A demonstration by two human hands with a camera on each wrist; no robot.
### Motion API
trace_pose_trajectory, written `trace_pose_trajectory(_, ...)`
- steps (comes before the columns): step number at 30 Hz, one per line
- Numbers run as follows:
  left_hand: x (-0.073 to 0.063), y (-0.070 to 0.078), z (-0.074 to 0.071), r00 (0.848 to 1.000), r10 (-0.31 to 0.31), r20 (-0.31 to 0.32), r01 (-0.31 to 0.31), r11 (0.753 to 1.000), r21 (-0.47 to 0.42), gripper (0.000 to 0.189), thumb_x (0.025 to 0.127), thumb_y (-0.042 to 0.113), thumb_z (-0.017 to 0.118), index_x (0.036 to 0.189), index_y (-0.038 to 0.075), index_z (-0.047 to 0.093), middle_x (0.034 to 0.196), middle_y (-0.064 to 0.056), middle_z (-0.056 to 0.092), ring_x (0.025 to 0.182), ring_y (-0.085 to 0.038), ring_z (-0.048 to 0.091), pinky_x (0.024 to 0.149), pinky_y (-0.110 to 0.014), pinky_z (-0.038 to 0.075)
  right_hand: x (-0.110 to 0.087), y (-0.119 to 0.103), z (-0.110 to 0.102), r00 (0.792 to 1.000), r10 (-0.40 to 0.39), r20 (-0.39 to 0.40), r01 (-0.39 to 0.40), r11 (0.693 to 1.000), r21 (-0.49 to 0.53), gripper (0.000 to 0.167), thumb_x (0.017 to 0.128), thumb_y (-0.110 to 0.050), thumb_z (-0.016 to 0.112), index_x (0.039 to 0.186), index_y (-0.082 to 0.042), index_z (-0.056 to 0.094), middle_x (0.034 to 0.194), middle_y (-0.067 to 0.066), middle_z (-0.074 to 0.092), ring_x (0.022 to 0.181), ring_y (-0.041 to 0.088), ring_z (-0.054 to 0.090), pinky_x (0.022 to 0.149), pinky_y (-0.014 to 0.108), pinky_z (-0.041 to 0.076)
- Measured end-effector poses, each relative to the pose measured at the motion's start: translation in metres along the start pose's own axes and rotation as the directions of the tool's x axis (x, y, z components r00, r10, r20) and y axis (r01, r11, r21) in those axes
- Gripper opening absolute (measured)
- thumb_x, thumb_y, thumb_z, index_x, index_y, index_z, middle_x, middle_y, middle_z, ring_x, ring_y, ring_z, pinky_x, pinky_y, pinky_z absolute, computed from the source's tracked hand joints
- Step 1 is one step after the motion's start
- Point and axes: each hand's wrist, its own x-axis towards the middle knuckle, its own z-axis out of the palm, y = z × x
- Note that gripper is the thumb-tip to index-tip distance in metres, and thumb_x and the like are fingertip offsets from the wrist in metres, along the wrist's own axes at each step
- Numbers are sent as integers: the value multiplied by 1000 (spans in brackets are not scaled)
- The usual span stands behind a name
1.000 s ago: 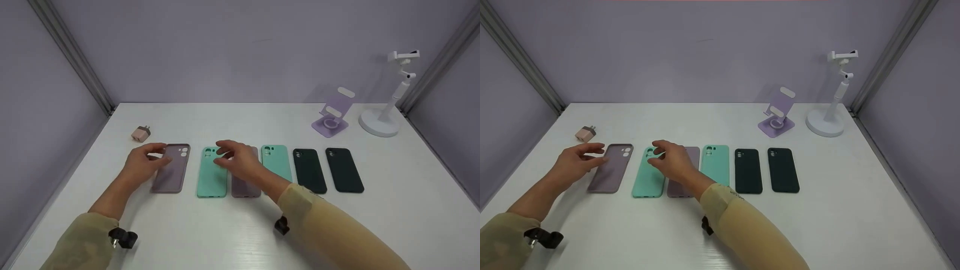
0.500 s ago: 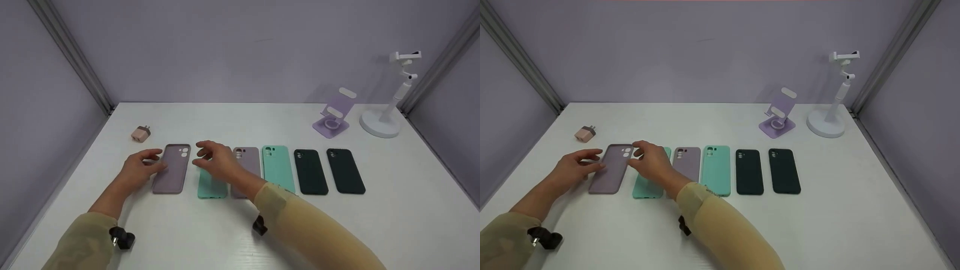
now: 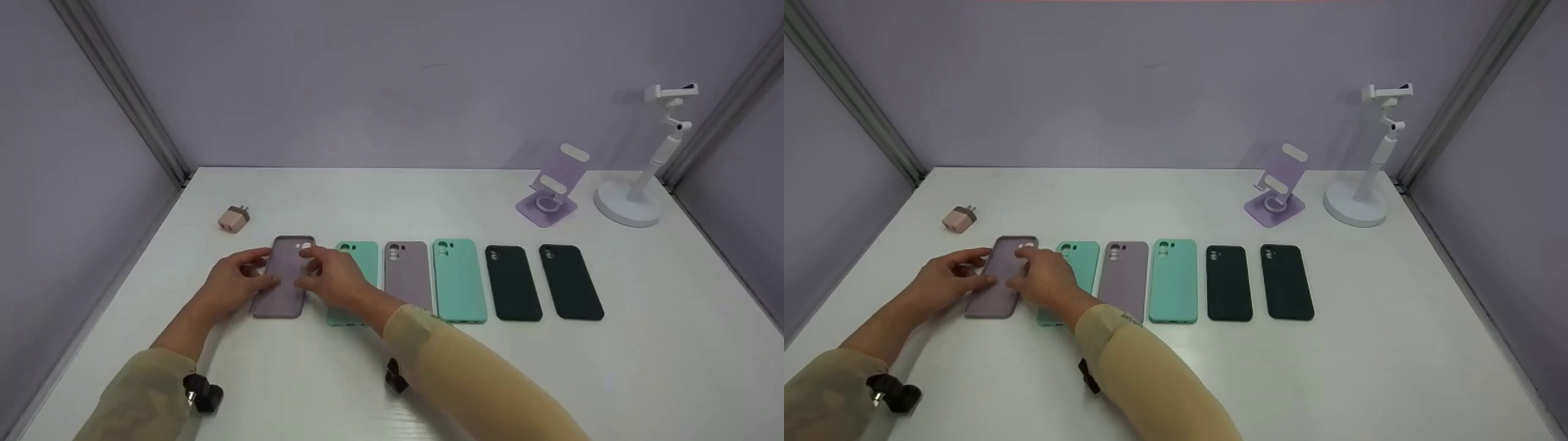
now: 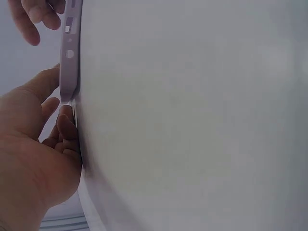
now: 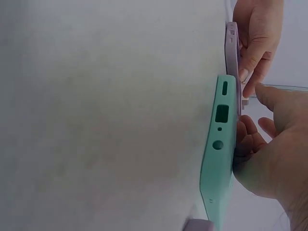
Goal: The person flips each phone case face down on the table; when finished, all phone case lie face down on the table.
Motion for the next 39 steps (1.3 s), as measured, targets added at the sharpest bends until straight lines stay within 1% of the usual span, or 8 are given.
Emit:
trace_pose_trajectory(5,0,-1,2,1000,9,-4,-9,1000,9,66,98,24,79,156,7,53,141,-19,59,108,-27,53,88,-35,46,1,3,3,1000,6,7,-5,992,-126,58,97,-30,82,150,-23,61,122,-7,67,109,8,60,100,25,50)
trace_pose_trajectory(9,0,-1,2,1000,5,-9,-5,1000,11,66,98,25,80,156,8,53,141,-19,58,109,-27,53,89,-36,46,1,3,4,1000,6,15,-3,985,-171,60,95,-33,83,151,-23,61,122,-7,66,110,7,60,100,25,50)
trace_pose_trajectory(17,0,-1,2,1000,0,-17,1,1000,23,64,99,24,78,156,8,53,140,-18,59,108,-26,53,88,-34,45,2,7,4,1000,2,9,0,988,-152,59,95,-33,84,149,-19,63,113,-10,63,102,7,56,95,23,50)
trace_pose_trajectory(24,-1,-4,2,1000,17,-14,-17,1000,13,61,101,19,75,156,6,52,140,-19,59,109,-25,53,87,-29,45,3,9,5,1000,-13,12,15,985,-172,57,95,-33,83,147,-18,65,109,-9,62,100,8,56,93,24,50)
trace_pose_trajectory(30,-2,-3,2,1000,8,-6,-8,1000,18,58,103,18,72,157,7,51,140,-18,58,112,-26,52,88,-29,45,3,9,7,1000,-1,7,2,988,-156,58,95,-33,83,148,-18,65,112,-11,63,101,7,56,96,24,50)
trace_pose_trajectory(39,-2,0,1,1000,14,6,-14,999,34,56,104,16,69,156,5,51,141,-19,58,114,-28,52,89,-30,46,3,9,6,1000,4,3,-4,990,-140,57,95,-32,84,147,-20,65,111,-11,63,101,7,56,95,24,50)
